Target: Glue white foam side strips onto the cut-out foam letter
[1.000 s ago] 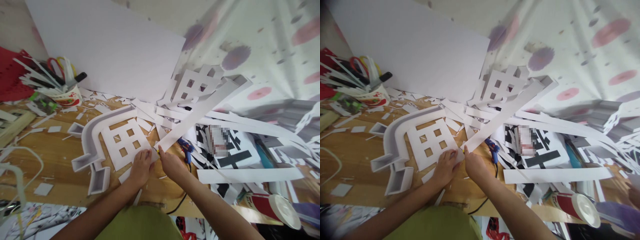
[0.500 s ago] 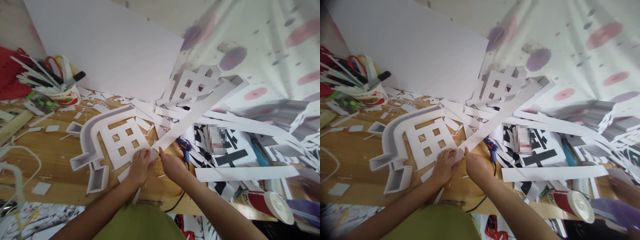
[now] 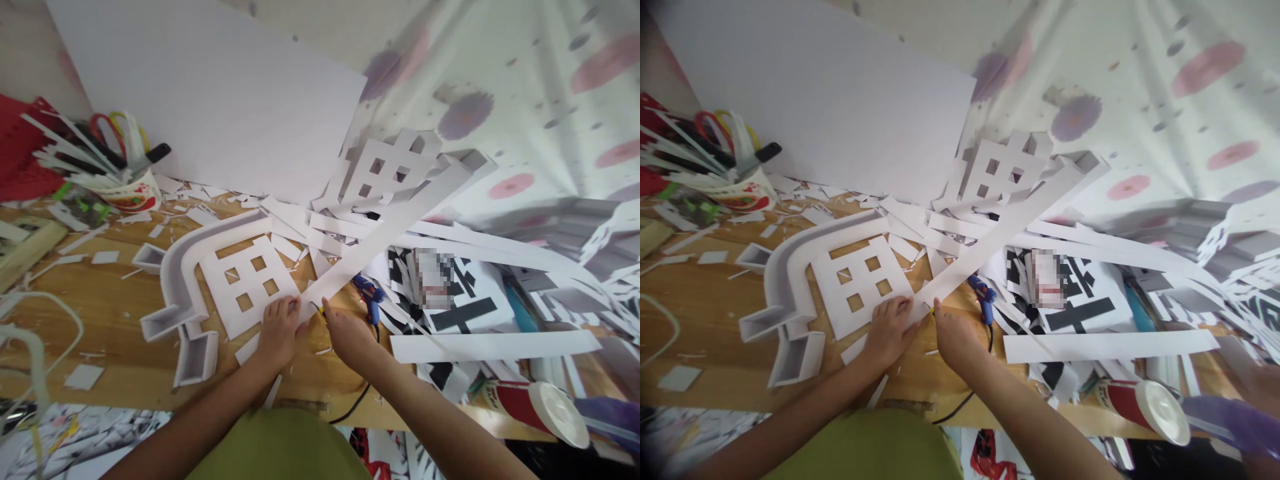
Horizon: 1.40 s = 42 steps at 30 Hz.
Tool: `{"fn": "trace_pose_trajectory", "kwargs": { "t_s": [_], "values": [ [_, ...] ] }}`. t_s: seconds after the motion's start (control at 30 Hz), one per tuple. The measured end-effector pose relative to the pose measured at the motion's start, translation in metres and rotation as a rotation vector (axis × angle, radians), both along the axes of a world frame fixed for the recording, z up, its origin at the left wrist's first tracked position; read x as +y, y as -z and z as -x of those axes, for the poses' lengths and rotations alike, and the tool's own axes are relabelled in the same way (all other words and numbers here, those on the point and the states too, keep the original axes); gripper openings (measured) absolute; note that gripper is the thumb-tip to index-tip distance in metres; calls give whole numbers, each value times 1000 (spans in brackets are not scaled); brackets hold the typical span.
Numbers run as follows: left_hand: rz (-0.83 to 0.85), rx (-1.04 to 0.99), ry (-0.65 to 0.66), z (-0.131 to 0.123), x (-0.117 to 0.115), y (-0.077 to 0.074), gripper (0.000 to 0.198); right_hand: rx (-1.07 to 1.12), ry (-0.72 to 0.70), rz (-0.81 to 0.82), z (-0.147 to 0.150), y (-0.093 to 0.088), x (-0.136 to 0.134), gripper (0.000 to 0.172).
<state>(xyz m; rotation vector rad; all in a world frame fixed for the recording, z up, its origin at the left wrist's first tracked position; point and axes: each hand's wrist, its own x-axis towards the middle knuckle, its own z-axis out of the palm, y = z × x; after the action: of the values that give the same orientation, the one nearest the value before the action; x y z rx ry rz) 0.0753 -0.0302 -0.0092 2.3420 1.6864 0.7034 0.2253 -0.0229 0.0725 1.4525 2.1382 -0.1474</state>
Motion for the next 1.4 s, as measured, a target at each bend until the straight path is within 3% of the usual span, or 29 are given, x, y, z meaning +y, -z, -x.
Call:
{"fn": "trace_pose_trajectory", "kwargs": {
  "t_s": [0.67,1.2,1.4],
  "values": [
    [-2,-3,3,1,0,-3,40,-10,58,-5,0,-10,-15,60],
    [-4,3,5,1,0,-6,39,14,58,4,-17,0,-24,64],
    [-20,1,2,1,0,-1,39,127,178,-1,-21,-2,-25,52]
  ]
}}
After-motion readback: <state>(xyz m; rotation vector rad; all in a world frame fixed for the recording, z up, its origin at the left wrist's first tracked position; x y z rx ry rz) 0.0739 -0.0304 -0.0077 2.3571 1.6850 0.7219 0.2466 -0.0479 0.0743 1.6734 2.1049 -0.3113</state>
